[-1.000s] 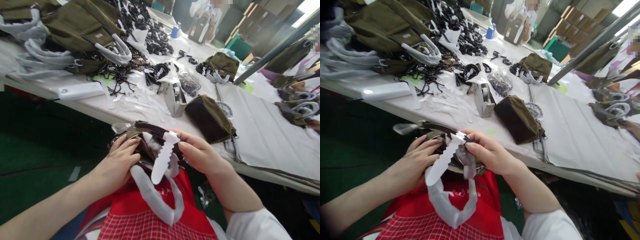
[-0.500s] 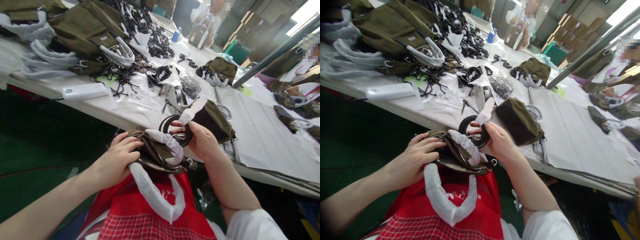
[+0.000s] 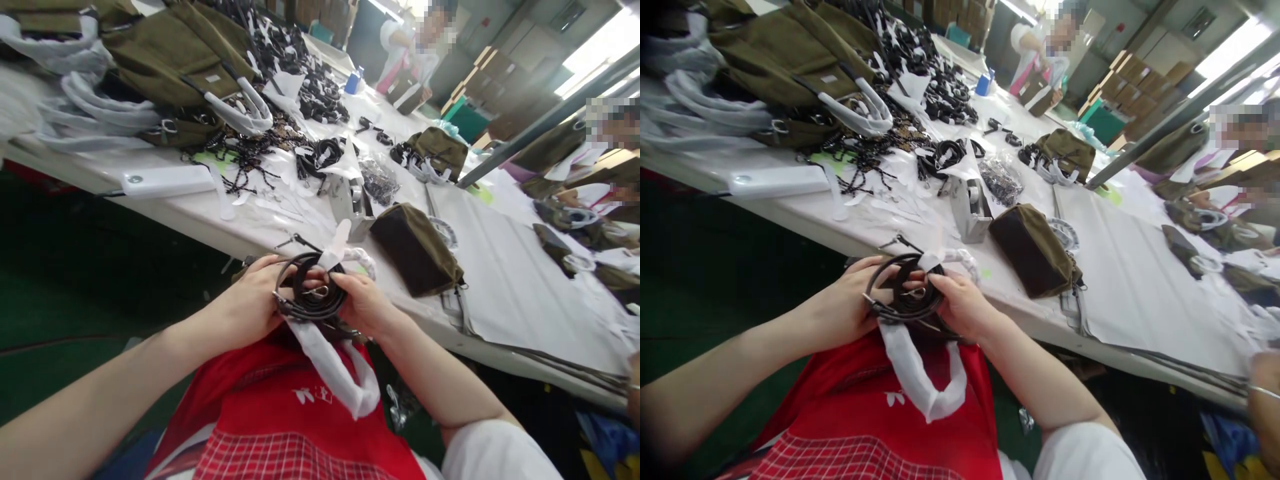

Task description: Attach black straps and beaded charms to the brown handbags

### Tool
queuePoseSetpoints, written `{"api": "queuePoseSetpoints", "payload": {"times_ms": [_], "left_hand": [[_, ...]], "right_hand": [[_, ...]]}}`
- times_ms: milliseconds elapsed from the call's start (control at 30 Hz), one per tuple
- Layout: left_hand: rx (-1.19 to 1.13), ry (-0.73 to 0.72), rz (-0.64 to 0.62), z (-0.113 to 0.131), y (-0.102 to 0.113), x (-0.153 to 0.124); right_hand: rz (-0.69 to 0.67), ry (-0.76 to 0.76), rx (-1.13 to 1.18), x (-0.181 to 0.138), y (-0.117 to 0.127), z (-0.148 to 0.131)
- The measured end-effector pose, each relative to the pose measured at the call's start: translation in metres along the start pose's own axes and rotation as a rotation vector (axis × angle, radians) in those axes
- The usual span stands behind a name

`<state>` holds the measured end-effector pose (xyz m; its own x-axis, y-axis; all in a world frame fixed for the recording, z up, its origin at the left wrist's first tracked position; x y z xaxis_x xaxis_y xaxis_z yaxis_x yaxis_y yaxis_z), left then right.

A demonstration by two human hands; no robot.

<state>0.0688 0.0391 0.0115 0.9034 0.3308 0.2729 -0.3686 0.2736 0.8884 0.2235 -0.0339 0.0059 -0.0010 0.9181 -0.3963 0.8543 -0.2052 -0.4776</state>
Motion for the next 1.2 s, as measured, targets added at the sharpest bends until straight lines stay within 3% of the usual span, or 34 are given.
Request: {"api": "queuePoseSetpoints", "payload": {"times_ms": [100, 233, 333, 433, 600, 767, 1067, 1200], "left_hand": [[0.013, 0.066, -0.035, -0.006, 0.0, -0.016], [-0.005, 0.066, -0.004, -0.003, -0.001, -0.03], [0.019, 0.105, 0.036, 0.001, -0.002, -0.035], [0.056, 0.14, 0.078, 0.002, -0.004, -0.038], [0.06, 0.139, 0.072, 0.0, -0.003, -0.039], [0.048, 0.153, 0.042, -0.003, 0.002, -0.039], [-0.002, 0.127, -0.01, 0.004, 0.004, -0.037], [-0.084, 0.093, -0.075, 0.007, 0.015, -0.039]], "right_hand": [[-0.05, -0.065, -0.051, 0.012, 0.017, 0.032], [-0.123, 0.139, -0.543, 0.019, 0.029, 0.03], [-0.041, 0.308, -0.915, 0.026, 0.037, 0.022], [0.078, 0.411, -1.102, 0.031, 0.045, 0.018], [0.005, 0.439, -1.151, 0.017, 0.036, 0.015], [-0.156, 0.329, -1.174, -0.014, 0.017, 0.015], [-0.164, 0.239, -1.243, -0.021, 0.028, 0.03], [-0.254, 0.113, -1.261, -0.025, 0.026, 0.031]]}}
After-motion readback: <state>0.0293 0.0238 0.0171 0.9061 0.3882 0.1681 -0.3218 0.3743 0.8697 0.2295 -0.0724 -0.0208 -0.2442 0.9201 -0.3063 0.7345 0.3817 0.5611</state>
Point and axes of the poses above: each hand's wrist, its own x-axis towards the middle knuckle, its own y-axis out of the back of the hand, z = x × y, the point moved 4 cm from there along x, towards the middle knuckle, and after that the axes turned 4 degrees about x, right-handed, at the moved point
